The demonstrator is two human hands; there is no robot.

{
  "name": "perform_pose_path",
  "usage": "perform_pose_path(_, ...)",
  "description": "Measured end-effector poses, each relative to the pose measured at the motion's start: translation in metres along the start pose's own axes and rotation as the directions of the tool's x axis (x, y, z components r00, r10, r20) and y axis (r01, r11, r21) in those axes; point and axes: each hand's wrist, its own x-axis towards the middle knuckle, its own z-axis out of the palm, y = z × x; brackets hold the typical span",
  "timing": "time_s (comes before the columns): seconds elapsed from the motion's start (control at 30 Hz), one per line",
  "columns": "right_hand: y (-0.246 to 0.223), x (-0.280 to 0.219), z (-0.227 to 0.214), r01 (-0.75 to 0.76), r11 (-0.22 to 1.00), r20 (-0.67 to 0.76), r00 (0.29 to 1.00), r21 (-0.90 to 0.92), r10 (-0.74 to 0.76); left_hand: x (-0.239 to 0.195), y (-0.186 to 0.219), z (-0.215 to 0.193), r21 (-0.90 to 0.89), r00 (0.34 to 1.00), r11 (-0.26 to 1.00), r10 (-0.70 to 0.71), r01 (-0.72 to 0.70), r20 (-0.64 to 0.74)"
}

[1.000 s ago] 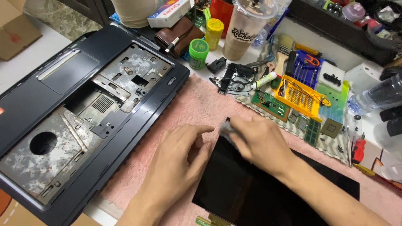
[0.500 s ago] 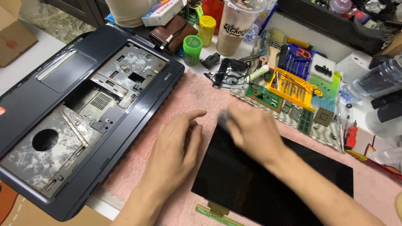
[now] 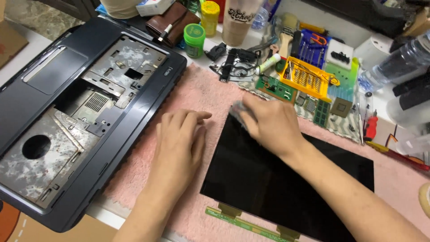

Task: The person cleans a detached laptop screen using a brush, a polishing pad, and a cloth. They wipe the screen surface repeatedly with each tool in sequence.

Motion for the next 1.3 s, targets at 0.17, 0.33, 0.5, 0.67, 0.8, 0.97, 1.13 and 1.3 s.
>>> perform_pose_path(0.17,-0.027,-0.021,-0.002,0.081,0.994,0.090,0.992,0.073,-0.087,0.001,0.001,-0.001,0.041,0.999,0.999,-0.034,0.033,0.013)
perform_pose_path(0.33,-0.022,-0.004,-0.006,-0.004,0.994,0.021,1.000,0.105,0.002,-0.001,0.002,-0.001,0.046,0.999,0.998,-0.032,0.031,0.021)
perform_pose_path(0.5,-0.041,-0.040,-0.005,0.115,0.978,0.124,0.983,0.171,-0.137,0.000,0.000,0.000,0.041,0.999,0.999,-0.036,0.035,0.022)
perform_pose_path(0.67,-0.019,-0.010,-0.001,0.101,0.993,-0.039,0.994,0.055,-0.099,-0.001,0.000,-0.001,0.029,1.000,0.999,-0.021,0.021,0.021)
perform_pose_path(0.8,-0.058,-0.044,-0.010,0.277,0.953,-0.033,0.961,0.125,-0.275,-0.002,-0.004,0.002,0.034,1.000,0.999,-0.020,0.019,0.014)
perform_pose_path(0.97,-0.029,-0.027,-0.001,0.196,0.977,-0.029,0.981,0.079,-0.194,-0.001,0.001,-0.002,0.029,1.000,1.000,-0.009,0.008,0.025)
perform_pose_path(1.13,-0.052,-0.044,-0.004,0.155,0.988,-0.016,0.988,0.014,-0.155,-0.001,-0.002,-0.001,0.043,1.000,0.999,-0.016,0.015,0.023)
perform_pose_path(1.3,-0.101,-0.074,-0.025,0.356,0.905,-0.058,0.934,0.231,-0.353,0.002,0.000,0.000,0.080,0.999,0.996,-0.029,0.027,0.032)
